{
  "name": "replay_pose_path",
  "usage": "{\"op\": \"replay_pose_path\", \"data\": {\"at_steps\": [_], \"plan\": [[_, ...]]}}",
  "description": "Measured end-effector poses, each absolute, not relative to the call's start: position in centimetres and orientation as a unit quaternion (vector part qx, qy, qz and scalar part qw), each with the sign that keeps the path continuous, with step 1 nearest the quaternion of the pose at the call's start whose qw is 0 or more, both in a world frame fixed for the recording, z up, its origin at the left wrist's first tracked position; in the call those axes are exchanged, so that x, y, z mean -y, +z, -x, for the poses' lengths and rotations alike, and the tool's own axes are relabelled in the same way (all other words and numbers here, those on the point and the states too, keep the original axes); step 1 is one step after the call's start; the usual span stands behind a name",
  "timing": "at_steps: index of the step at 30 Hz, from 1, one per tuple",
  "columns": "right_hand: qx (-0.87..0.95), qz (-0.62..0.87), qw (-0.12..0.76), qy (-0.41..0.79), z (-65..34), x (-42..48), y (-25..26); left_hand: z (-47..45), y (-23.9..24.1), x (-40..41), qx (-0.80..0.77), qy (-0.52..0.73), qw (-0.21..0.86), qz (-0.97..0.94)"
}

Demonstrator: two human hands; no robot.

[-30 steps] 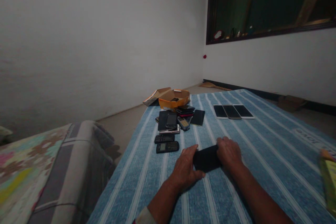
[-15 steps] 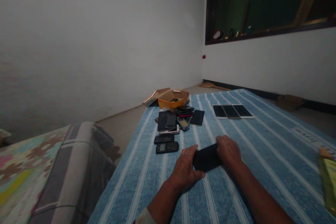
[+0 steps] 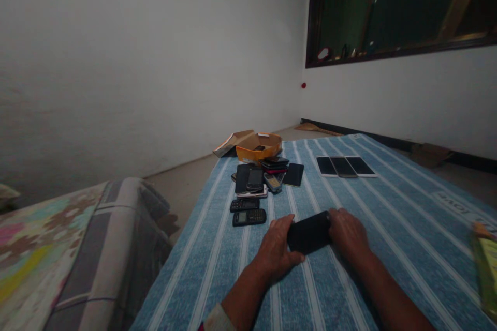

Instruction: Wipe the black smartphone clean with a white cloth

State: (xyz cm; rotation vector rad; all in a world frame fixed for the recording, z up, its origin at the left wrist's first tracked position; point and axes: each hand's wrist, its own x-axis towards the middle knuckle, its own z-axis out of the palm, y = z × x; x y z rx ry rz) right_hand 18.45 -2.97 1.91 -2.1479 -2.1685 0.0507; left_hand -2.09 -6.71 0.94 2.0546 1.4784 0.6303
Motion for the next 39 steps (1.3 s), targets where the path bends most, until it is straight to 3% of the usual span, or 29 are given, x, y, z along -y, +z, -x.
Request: {"op": "replay_pose_path", "data": {"at_steps": [26,39], "plan": [[0.685,0.727,0.024,0.035,-18.2,4.8,2.7,2.3,0.6,6.5,-0.536,0.245,0.25,-0.768],[0.675,0.732,0.084,0.04,-19.1,3.9,1.6,1.9,0.1,6.5,-0.532,0.267,0.228,-0.77]]}}
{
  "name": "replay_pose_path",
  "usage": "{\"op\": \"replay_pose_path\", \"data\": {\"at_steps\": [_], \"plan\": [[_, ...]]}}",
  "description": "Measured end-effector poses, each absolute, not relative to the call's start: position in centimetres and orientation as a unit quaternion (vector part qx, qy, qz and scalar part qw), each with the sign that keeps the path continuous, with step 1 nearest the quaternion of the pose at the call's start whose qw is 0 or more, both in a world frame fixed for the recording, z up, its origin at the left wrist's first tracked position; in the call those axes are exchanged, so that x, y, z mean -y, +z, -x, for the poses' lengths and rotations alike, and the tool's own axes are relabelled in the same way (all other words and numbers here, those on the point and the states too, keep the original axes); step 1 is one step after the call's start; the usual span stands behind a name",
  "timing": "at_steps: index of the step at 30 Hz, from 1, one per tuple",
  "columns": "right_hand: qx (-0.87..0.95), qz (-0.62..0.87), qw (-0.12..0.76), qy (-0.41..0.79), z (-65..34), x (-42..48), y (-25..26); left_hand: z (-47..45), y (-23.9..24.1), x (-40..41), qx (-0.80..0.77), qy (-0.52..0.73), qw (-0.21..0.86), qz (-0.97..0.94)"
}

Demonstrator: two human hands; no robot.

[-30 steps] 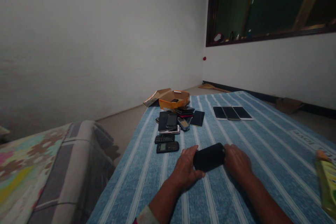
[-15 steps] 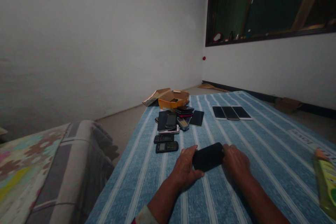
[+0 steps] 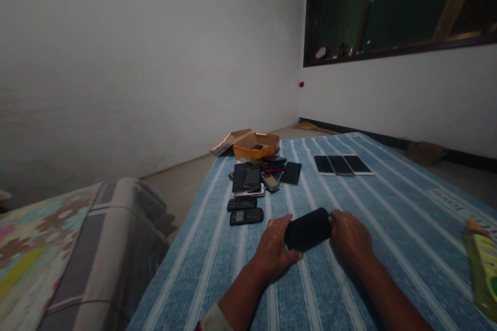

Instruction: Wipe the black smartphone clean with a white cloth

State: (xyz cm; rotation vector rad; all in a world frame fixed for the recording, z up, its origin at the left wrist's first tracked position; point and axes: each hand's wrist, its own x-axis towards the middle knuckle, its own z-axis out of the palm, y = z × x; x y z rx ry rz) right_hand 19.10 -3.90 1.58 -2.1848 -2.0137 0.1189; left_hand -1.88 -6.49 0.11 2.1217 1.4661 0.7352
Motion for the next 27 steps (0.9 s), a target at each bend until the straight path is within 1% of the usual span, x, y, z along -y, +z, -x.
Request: {"op": "replay_pose_path", "data": {"at_steps": [11,18,27], "plan": [[0.657,0.729,0.179,0.066,-18.8,2.2,1.6,0.5,0.3,6.9,-0.555,0.281,0.167,-0.765],[0.659,0.725,0.191,0.069,-18.2,1.6,1.4,-0.8,1.2,7.6,-0.587,0.247,0.15,-0.756],[0.651,0.73,0.197,0.063,-17.3,0.4,1.2,-2.1,0.7,8.1,-0.623,0.208,0.117,-0.745]]}}
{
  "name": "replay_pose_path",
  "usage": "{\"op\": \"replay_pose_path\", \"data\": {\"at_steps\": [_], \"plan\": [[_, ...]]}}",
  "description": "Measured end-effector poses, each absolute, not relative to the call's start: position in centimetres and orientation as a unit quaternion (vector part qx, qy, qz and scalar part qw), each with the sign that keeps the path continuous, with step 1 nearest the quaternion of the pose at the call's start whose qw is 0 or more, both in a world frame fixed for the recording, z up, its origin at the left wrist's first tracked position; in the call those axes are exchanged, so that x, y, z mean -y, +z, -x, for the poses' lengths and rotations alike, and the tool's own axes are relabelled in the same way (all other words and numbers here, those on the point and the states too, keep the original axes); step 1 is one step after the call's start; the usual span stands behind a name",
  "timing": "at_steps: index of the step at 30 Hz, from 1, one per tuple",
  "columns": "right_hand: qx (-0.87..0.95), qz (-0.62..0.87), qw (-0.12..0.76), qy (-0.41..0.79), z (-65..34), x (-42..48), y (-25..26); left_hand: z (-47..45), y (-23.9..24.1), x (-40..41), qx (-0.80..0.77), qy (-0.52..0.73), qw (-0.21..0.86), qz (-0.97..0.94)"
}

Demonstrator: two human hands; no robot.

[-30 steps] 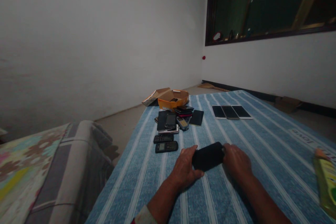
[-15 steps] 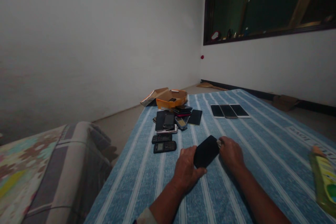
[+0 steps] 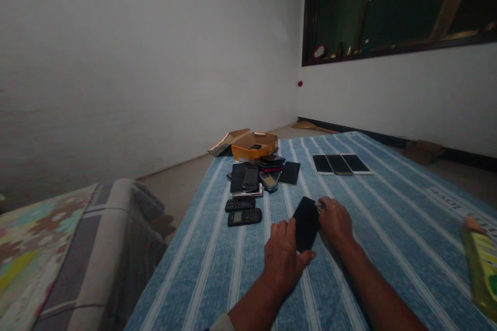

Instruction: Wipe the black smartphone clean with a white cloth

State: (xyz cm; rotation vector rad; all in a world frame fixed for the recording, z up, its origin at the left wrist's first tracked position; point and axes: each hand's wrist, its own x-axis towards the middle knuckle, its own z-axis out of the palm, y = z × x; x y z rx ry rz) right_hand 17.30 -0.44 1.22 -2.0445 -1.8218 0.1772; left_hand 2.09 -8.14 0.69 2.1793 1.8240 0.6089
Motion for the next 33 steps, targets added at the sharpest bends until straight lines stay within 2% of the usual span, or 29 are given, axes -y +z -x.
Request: {"op": "replay_pose_path", "data": {"at_steps": [19,33], "plan": [[0.648,0.725,0.222,0.069,-16.5,-1.0,1.1,-2.8,0.5,8.6,-0.63,0.199,0.094,-0.744],[0.645,0.749,0.144,0.045,-17.1,-0.7,1.4,-2.7,0.5,8.4,-0.631,0.183,0.104,-0.747]]}}
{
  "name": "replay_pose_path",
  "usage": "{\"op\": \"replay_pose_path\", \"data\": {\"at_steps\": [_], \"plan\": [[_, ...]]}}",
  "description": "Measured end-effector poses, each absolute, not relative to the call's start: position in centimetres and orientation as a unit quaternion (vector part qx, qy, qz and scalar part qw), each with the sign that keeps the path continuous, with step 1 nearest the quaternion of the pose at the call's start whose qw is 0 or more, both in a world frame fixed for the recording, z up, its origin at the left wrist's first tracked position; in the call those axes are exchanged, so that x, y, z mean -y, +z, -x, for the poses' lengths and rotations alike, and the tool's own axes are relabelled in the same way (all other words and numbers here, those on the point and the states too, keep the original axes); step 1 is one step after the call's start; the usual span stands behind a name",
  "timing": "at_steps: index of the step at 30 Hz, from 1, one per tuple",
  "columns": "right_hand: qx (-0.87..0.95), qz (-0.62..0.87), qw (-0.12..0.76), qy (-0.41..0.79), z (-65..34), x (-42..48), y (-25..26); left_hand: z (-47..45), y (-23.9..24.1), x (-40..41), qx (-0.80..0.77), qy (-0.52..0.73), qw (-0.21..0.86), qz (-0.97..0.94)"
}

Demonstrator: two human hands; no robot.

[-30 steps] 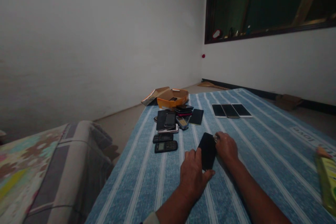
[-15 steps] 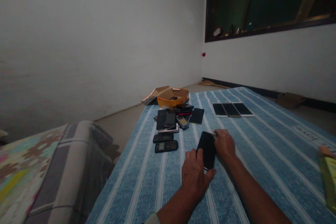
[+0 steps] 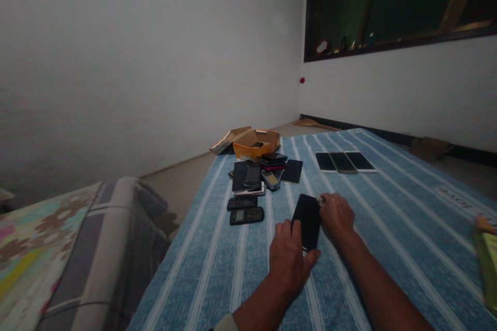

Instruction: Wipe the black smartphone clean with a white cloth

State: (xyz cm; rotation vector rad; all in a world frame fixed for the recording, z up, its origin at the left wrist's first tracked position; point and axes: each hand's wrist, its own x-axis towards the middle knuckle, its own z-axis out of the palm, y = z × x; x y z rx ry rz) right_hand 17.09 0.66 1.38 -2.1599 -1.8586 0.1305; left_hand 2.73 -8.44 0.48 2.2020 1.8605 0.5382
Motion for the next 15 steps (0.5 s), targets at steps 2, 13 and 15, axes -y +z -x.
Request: {"op": "replay_pose_path", "data": {"at_steps": [2,13,15], "plan": [[0.64,0.754,0.138,0.049,-17.21,-0.69,1.47,-2.76,0.76,8.5,-0.633,0.177,0.111,-0.746],[0.639,0.754,0.115,0.096,-17.54,-0.95,1.89,-2.8,0.79,8.62,-0.633,0.176,0.1,-0.747],[0.637,0.755,0.113,0.104,-17.58,-0.96,2.02,-2.8,0.88,8.63,-0.633,0.175,0.098,-0.748]]}}
